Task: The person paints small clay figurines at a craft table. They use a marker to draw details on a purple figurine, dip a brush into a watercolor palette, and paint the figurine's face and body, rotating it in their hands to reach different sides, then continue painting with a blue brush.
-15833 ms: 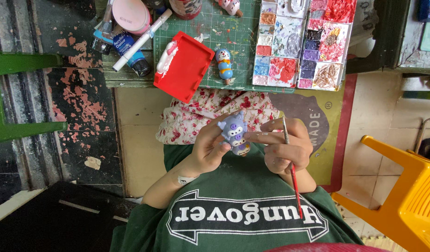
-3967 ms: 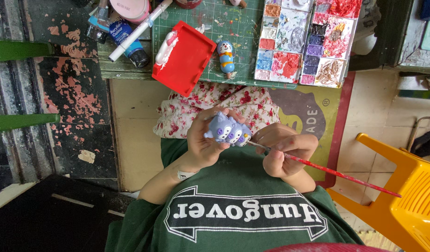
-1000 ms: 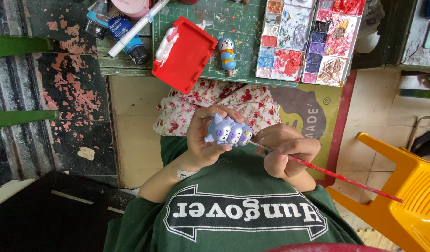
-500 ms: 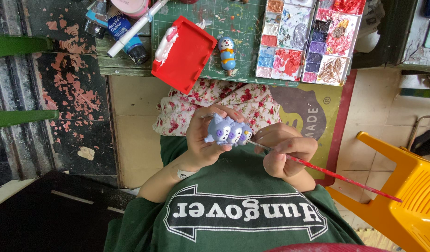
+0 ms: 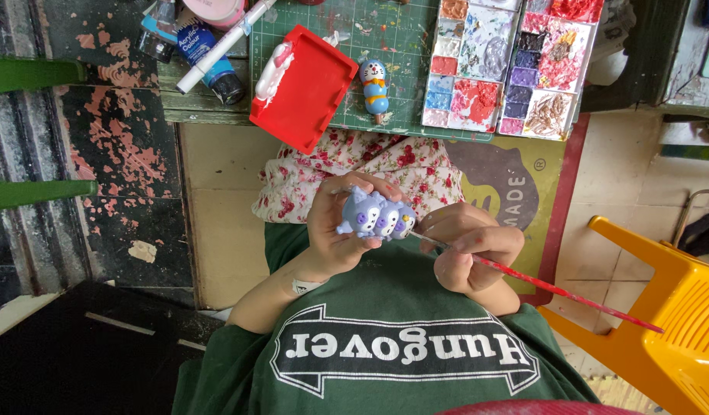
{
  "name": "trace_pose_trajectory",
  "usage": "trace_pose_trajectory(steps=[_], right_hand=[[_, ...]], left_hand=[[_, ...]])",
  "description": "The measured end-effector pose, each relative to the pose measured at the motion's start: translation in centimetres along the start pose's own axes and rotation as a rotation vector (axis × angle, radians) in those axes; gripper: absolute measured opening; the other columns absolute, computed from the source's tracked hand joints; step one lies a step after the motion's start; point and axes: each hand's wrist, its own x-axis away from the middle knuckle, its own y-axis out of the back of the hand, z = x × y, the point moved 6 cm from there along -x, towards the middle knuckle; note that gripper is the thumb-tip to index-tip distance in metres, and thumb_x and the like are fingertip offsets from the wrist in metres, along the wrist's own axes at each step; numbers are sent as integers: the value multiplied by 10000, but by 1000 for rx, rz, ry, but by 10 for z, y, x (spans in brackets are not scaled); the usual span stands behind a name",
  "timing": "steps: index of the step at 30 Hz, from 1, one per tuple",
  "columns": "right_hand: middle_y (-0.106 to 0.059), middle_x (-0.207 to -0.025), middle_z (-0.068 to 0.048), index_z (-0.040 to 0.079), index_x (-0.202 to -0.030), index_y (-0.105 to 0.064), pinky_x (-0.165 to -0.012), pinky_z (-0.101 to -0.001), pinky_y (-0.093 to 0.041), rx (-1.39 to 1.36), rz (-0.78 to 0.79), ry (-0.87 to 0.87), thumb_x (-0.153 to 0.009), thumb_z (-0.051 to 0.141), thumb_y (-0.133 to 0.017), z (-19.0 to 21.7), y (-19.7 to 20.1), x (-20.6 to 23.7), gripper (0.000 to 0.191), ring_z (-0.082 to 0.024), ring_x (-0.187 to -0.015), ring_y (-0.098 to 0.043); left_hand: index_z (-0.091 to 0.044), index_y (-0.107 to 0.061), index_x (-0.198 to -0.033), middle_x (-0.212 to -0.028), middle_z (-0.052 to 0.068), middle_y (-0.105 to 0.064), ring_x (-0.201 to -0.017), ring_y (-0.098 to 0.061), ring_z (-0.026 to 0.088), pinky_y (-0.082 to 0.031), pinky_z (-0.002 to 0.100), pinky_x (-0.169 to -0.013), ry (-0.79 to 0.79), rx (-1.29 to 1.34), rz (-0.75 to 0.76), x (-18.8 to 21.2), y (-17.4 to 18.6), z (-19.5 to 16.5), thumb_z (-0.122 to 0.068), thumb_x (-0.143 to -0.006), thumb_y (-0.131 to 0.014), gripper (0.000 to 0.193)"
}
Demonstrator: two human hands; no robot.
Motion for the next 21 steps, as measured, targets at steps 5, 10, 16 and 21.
trace_pose_trajectory(steps=[5,10,16,21], right_hand=[[-635,-679,-183,47,-1074,-339,-597,-389,-619,-17,-70,33,-1073,157,-509,0,0,0,203,-266,-601,-663],[-623,-654,-166,50,-1066,-343,-582,-376,-622,-15,-73,51,-1065,159,-507,0,1,-1,197,-253,-579,-655],[-635,-668,-159,71,-1063,-343,-615,-389,-621,12,-34,42,-1067,156,-512,-1,-1,-1,189,-254,-589,-655],[-635,-673,-159,72,-1065,-345,-624,-388,-616,19,-22,35,-1059,143,-516,0,-1,-1,185,-257,-603,-659]], left_hand=[[-87,-421,-1384,-1244,169,-629,-1145,-663,245,-580,452,-1048,-14,-10,-7,0,1,-1,-295,-996,-788,572],[-85,-424,-1381,-1263,168,-629,-1154,-659,243,-583,447,-1040,0,9,-11,0,1,0,-296,-1005,-782,560],[-82,-419,-1391,-1268,169,-628,-1165,-661,245,-581,441,-1049,4,-9,-21,1,1,-1,-310,-1010,-772,568],[-80,-417,-1391,-1271,174,-632,-1166,-661,243,-584,433,-1042,0,-21,-15,0,1,-1,-312,-1011,-771,569]])
